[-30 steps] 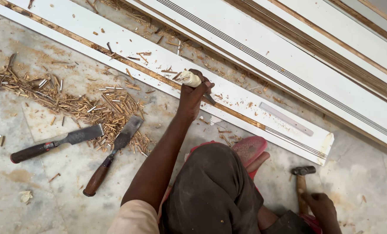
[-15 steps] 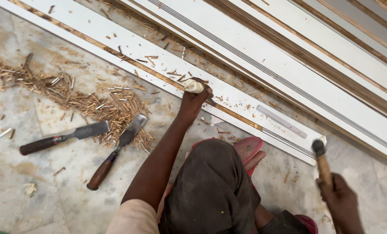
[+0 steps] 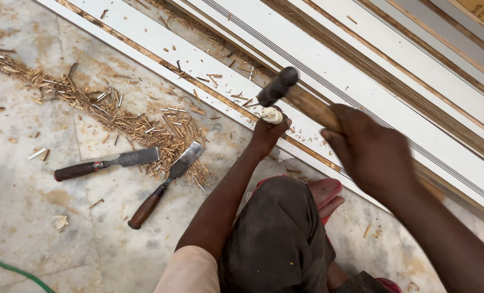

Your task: The person sits on the floor and uses a hammer and chisel to carve a groove into a long white wooden plank. They repeatedly strike the chisel to remove wood, then use a ruler to measure the groove's depth and width.

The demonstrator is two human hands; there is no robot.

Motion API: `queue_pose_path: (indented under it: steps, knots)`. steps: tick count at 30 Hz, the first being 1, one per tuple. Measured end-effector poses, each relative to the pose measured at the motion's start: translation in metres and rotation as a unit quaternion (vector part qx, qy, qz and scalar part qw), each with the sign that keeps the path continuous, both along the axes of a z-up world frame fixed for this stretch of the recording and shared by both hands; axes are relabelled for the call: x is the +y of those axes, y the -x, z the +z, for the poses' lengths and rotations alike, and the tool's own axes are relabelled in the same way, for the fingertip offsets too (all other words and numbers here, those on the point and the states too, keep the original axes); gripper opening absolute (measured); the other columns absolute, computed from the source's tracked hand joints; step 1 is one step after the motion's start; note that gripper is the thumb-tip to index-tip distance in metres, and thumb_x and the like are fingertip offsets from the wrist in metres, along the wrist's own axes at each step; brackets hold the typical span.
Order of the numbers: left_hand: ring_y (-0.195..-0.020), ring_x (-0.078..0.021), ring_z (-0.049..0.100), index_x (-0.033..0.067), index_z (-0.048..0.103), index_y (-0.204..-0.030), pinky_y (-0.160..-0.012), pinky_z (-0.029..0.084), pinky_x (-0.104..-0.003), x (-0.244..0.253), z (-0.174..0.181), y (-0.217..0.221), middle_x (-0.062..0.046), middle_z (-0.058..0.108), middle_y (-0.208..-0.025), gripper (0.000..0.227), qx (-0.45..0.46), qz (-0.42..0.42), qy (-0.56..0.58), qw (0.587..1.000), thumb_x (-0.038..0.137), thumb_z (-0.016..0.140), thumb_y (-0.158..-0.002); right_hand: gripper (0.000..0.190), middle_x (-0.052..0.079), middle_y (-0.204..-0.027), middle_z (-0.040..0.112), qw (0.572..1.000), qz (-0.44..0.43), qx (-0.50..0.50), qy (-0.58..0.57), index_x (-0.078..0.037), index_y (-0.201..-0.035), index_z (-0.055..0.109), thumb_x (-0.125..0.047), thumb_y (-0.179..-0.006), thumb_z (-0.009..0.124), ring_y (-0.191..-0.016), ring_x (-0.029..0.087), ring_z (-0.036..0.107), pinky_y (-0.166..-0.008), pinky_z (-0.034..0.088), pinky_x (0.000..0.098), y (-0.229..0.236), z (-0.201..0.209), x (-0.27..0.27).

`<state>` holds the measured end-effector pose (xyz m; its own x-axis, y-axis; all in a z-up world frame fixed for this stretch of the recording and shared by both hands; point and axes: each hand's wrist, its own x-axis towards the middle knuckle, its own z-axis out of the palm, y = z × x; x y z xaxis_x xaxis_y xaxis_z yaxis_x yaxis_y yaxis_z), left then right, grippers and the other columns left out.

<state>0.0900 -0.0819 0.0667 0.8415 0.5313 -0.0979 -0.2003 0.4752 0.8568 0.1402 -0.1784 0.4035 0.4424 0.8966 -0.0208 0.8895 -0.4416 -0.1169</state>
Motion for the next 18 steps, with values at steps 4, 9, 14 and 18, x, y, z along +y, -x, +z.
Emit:
queue_pose_path:
  steps: [4, 9, 14, 18]
  knots:
    - [-0.076, -0.0068, 0.051, 0.006, 0.061, -0.091, -0.067, 0.046, -0.031, -0.006, 0.002, -0.001, 0.003, 0.057, -0.081, 0.015, -0.011, -0.001, -0.003, 1.0, 0.013, 0.072, -0.098, 0.044, 0.012, -0.097, 0.073, 0.964, -0.018, -0.006, 0.265, -0.013, -0.133, 0.057, -0.044, -0.103, 0.054, -0.078, 0.033, 0.072, -0.063, 0.057, 0.0481, -0.002, -0.006, 0.036]
    - [-0.083, -0.007, 0.055, 0.0047, 0.06, -0.099, -0.072, 0.048, -0.03, -0.008, -0.007, -0.003, 0.003, 0.06, -0.088, 0.014, -0.058, 0.006, -0.005, 0.998, 0.013, 0.072, -0.099, 0.051, 0.009, -0.102, 0.072, 0.978, -0.006, -0.005, 0.207, -0.021, -0.145, 0.053, -0.044, -0.099, 0.051, -0.074, 0.034, 0.071, -0.059, 0.057, 0.0495, 0.001, 0.021, 0.04]
    - [-0.091, -0.0044, 0.06, 0.0077, 0.052, -0.125, -0.078, 0.053, -0.026, -0.003, -0.011, 0.0, 0.007, 0.064, -0.102, 0.04, 0.0, 0.036, -0.033, 0.999, 0.013, 0.071, -0.09, 0.045, 0.012, -0.099, 0.073, 0.983, 0.019, 0.026, 0.182, -0.015, -0.137, 0.057, -0.043, -0.102, 0.053, -0.079, 0.032, 0.071, -0.063, 0.056, 0.0477, 0.006, -0.01, 0.041]
    - [-0.09, -0.0087, 0.058, 0.0005, 0.062, -0.116, -0.077, 0.051, -0.031, -0.016, -0.02, 0.0, -0.001, 0.063, -0.097, 0.026, 0.025, 0.012, 0.004, 1.0, 0.015, 0.075, -0.099, 0.043, 0.01, -0.103, 0.072, 0.951, 0.004, -0.007, 0.31, -0.021, -0.135, 0.057, -0.044, -0.1, 0.053, -0.081, 0.033, 0.071, -0.064, 0.057, 0.0499, -0.002, 0.008, 0.044]
